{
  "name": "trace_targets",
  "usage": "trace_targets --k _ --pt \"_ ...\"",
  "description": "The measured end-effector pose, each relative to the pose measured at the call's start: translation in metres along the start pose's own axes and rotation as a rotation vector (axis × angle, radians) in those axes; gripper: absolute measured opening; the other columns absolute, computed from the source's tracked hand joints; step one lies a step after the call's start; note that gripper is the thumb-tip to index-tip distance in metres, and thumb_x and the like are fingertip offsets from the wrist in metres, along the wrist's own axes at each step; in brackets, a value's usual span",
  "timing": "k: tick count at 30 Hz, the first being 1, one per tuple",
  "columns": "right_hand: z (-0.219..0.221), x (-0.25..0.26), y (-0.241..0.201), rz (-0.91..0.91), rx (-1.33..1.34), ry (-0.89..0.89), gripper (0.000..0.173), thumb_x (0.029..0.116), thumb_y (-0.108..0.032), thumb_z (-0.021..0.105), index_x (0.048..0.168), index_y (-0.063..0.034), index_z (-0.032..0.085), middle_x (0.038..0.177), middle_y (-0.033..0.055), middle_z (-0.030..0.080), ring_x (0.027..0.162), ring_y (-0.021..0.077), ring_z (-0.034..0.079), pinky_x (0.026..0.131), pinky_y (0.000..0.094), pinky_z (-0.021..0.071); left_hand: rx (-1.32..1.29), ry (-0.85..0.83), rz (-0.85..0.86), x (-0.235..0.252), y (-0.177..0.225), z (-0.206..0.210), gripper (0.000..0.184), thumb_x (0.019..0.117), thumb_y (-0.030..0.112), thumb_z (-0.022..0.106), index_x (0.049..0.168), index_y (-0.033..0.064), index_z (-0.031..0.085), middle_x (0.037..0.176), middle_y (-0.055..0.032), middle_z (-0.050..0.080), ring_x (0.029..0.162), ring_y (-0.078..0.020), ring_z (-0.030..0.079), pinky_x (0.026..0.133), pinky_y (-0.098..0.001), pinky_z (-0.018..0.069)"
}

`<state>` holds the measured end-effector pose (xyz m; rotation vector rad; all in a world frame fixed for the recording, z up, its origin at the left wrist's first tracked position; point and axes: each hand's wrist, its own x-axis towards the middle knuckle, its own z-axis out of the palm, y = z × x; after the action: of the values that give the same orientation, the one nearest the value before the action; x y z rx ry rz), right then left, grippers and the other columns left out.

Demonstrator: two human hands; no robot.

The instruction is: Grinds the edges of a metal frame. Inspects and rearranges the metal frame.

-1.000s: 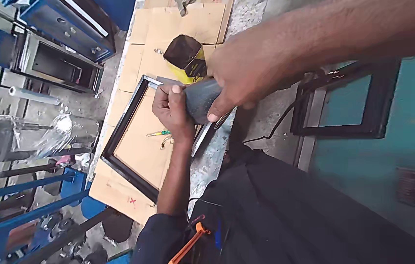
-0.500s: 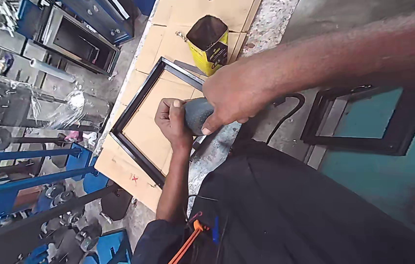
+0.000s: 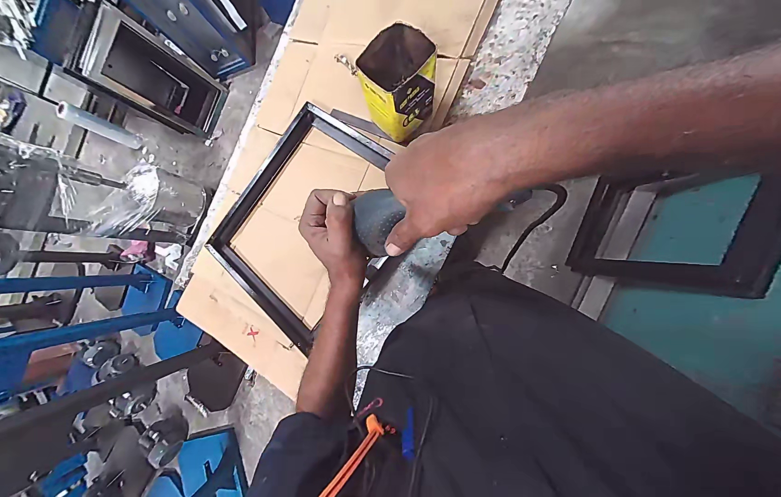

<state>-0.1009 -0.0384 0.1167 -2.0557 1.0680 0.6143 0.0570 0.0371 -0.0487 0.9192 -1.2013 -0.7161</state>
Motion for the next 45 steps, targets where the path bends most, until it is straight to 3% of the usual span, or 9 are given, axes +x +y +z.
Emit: trace_targets --k 16,25,31,34,35,36,39,41,45 --pt "0.007 0.011 -0.006 0.034 -0.017 -0.038 0.042 0.0923 -0.048 0.076 0.083 -0.0080 0.066 0.058 0.0034 0.058 0.046 0.0145 0.053 0.047 0.0323 0.0462 0.010 0.013 0.036 -0.010 -0.009 -0.002 0.033 0.1078 0.043 0.044 0.104 0.0148 0.060 0.080 0.0025 0.061 0.066 -0.0054 0.061 0.060 -0.0222 0.0551" --pt "0.012 0.024 -0.002 0.008 -0.171 0.075 0.042 0.0851 -0.046 0.083 0.090 -0.0064 0.069 0.066 0.0063 0.061 0.059 0.0227 0.061 0.057 0.0458 0.0531 0.099 0.167 0.088 -0.017 -0.009 0.004 0.031 0.1078 0.038 0.047 0.098 0.0122 0.061 0.081 0.0009 0.064 0.070 -0.0084 0.065 0.064 -0.0265 0.0576" --pt "0.012 0.024 -0.010 0.074 -0.119 0.096 0.037 0.0834 -0.043 0.085 0.080 -0.0087 0.071 0.057 0.0039 0.058 0.049 0.0192 0.054 0.050 0.0393 0.0438 0.127 0.179 0.079 -0.016 -0.011 0.002 0.033 0.1099 0.034 0.039 0.097 0.0112 0.060 0.083 -0.0006 0.065 0.072 -0.0099 0.066 0.065 -0.0283 0.0585" --pt "0.015 0.038 0.009 -0.052 -0.088 0.088 0.041 0.0834 -0.047 0.084 0.085 -0.0078 0.071 0.063 0.0038 0.059 0.054 0.0190 0.056 0.054 0.0403 0.0473 0.109 0.162 0.083 -0.013 -0.013 0.000 0.033 0.1096 0.032 0.038 0.097 0.0111 0.060 0.083 -0.0010 0.065 0.072 -0.0105 0.066 0.065 -0.0291 0.0586" --pt "0.029 0.067 0.035 -0.199 -0.081 0.185 0.051 0.0766 -0.058 0.085 0.082 -0.0098 0.070 0.061 0.0025 0.057 0.052 0.0181 0.055 0.050 0.0416 0.0465 0.115 0.157 0.079 -0.013 -0.013 0.001 0.033 0.1096 0.032 0.038 0.098 0.0112 0.060 0.083 -0.0009 0.065 0.073 -0.0106 0.066 0.065 -0.0293 0.0586" --pt "0.061 0.121 0.071 -0.403 -0.042 0.484 0.065 0.0565 -0.075 0.082 0.066 -0.0136 0.065 0.047 -0.0009 0.047 0.035 0.0135 0.041 0.029 0.0389 0.0327 0.116 0.153 0.074 -0.013 -0.013 0.001 0.033 0.1096 0.031 0.037 0.098 0.0108 0.060 0.083 -0.0015 0.065 0.073 -0.0113 0.066 0.066 -0.0300 0.0587" --pt "0.059 0.190 0.071 -0.024 -0.171 0.161 0.077 0.0396 -0.082 0.084 0.079 -0.0179 0.068 0.060 0.0059 0.055 0.048 0.0244 0.053 0.042 0.0533 0.0429 0.131 0.140 0.056 -0.012 -0.013 -0.001 0.036 0.1098 0.033 0.035 0.100 0.0103 0.061 0.085 -0.0028 0.066 0.075 -0.0130 0.067 0.067 -0.0316 0.0593" --pt "0.058 0.199 0.060 0.107 -0.184 0.098 0.082 0.0380 -0.080 0.085 0.085 -0.0155 0.069 0.066 0.0097 0.057 0.054 0.0292 0.055 0.046 0.0577 0.0425 0.125 0.143 0.041 -0.010 -0.013 -0.002 0.036 0.1096 0.033 0.035 0.098 0.0100 0.061 0.083 -0.0028 0.065 0.073 -0.0130 0.066 0.066 -0.0318 0.0590" --pt "0.056 0.190 0.060 -0.005 -0.185 0.090 0.080 0.0429 -0.084 0.084 0.085 -0.0167 0.070 0.061 0.0067 0.055 0.049 0.0264 0.053 0.044 0.0555 0.0431 0.082 0.161 0.045 -0.005 -0.015 0.000 0.035 0.1088 0.032 0.038 0.094 0.0098 0.060 0.078 -0.0025 0.064 0.069 -0.0129 0.066 0.064 -0.0319 0.0586"
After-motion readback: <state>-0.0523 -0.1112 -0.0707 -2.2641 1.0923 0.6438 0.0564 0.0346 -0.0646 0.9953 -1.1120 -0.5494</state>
